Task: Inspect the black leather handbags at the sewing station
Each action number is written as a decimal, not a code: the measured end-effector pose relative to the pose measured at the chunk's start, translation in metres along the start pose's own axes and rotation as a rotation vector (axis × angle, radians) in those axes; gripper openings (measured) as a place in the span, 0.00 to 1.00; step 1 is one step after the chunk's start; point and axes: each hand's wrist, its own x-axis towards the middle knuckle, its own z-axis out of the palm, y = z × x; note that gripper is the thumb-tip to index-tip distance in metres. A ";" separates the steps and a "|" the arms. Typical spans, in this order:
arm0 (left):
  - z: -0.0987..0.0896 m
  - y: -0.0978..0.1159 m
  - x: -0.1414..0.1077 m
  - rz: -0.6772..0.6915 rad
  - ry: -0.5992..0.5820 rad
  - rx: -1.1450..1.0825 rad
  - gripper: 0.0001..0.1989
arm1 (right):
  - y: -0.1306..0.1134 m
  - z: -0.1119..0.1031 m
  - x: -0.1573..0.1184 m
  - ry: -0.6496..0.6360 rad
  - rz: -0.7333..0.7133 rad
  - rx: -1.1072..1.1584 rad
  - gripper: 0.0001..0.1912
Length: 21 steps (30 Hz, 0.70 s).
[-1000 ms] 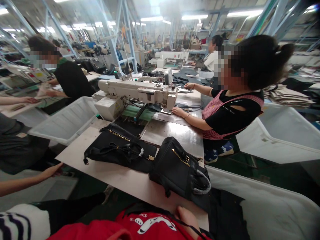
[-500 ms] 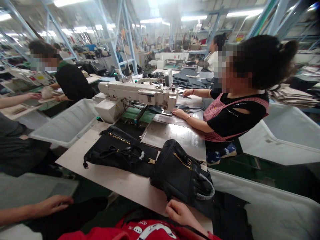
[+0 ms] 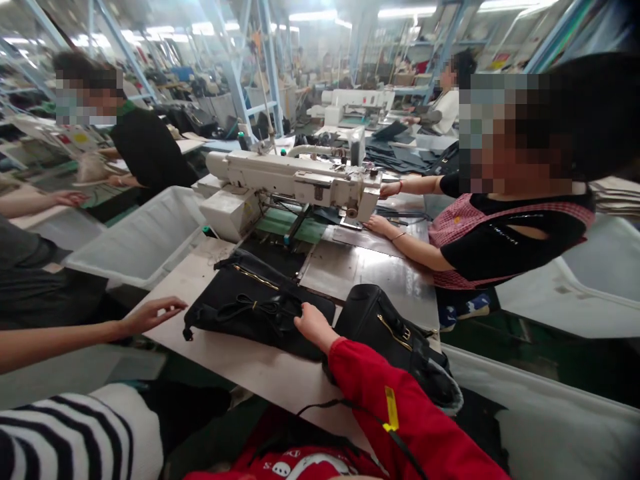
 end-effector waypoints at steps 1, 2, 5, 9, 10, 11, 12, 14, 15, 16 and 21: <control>-0.007 -0.006 0.013 -0.001 0.026 0.022 0.17 | 0.001 0.006 0.013 0.016 0.080 -0.005 0.18; -0.013 -0.011 0.024 -0.013 0.050 0.039 0.16 | 0.003 0.012 0.025 0.028 0.158 -0.007 0.18; -0.026 -0.027 0.047 -0.060 0.135 0.064 0.12 | 0.013 0.028 0.052 0.038 0.324 0.007 0.17; -0.030 -0.053 0.055 -0.042 0.174 0.077 0.11 | 0.020 0.042 0.070 0.037 0.394 0.020 0.14; -0.029 -0.061 0.055 -0.019 0.164 0.084 0.11 | 0.020 0.044 0.072 0.038 0.400 0.023 0.14; -0.029 -0.070 0.055 0.007 0.150 0.091 0.12 | 0.020 0.045 0.074 0.041 0.405 0.028 0.13; -0.028 -0.078 0.054 0.032 0.135 0.099 0.12 | 0.019 0.046 0.076 0.045 0.408 0.035 0.13; -0.025 -0.084 0.055 0.057 0.123 0.114 0.13 | 0.021 0.047 0.079 0.053 0.413 0.059 0.12; -0.022 -0.078 0.056 0.057 0.141 0.118 0.13 | 0.022 0.048 0.081 0.057 0.414 0.077 0.11; -0.017 -0.064 0.058 0.060 0.153 0.113 0.13 | 0.025 0.049 0.083 0.060 0.414 0.100 0.11; 0.057 0.112 0.051 0.317 -0.089 -0.168 0.11 | 0.038 0.063 0.091 0.071 0.420 0.327 0.07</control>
